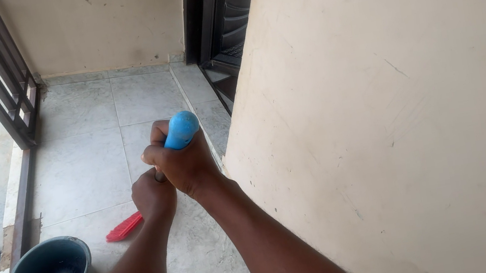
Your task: Sweeping the tiled floor of an entryway area using a broom.
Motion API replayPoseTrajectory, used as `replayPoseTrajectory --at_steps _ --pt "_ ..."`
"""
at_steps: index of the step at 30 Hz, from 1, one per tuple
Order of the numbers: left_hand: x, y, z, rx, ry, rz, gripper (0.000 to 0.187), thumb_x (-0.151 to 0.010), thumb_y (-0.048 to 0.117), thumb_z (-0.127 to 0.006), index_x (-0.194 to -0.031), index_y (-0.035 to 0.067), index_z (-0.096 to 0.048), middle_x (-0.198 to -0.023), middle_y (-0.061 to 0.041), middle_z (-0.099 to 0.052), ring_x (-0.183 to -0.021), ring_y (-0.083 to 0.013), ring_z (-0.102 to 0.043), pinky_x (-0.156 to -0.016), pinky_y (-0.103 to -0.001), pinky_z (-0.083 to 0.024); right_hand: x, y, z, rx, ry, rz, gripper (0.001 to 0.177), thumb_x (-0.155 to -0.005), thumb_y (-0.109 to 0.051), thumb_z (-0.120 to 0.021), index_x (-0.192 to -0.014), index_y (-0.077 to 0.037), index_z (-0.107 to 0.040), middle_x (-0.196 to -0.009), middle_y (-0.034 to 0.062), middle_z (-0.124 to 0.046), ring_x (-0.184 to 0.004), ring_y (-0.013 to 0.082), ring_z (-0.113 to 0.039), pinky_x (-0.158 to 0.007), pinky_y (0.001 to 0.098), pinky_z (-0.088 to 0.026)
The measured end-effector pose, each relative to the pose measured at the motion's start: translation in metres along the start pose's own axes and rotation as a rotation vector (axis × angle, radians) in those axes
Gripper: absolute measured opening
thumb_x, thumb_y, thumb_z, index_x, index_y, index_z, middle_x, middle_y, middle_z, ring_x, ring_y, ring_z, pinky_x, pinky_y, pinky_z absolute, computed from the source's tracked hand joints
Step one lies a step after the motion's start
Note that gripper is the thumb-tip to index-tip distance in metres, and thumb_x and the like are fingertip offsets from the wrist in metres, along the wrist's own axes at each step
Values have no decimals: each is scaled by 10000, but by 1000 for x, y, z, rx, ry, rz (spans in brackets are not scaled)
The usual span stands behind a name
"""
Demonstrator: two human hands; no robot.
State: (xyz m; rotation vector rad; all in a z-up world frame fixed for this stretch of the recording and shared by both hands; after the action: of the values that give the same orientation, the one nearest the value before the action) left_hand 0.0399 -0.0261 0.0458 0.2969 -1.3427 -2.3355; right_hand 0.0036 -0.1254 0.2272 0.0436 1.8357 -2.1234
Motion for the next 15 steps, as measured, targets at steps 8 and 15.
replayPoseTrajectory --at_steps 8,15 --pt "-37 32 15 126 138 -30 295 -931 284 -679 -830 9 -711 -869 -184 -708 -801 -353 -691 -723 -490 -503 -38 -28 5 -123 80 143 220 -695 -11 -662 -596 -109 -492 -522 9 -538 -469 92 -508 -456 288 -434" --pt "-116 12 63 126 196 3 284 -944 274 -672 -841 13 -713 -885 -176 -718 -817 -324 -694 -722 -471 -502 -96 -13 -57 -178 33 128 250 -765 -78 -702 -624 -101 -496 -552 -5 -538 -515 86 -508 -496 289 -445"
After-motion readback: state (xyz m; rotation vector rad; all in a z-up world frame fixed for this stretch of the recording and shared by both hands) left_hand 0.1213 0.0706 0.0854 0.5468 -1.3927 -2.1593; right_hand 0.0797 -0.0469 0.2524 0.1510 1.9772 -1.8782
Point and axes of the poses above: each hand's wrist, its own x-axis away from the middle knuckle, its own z-axis out of the back of the hand, y = z × x, the point moved 8 cm from there along -x, towards the middle knuckle
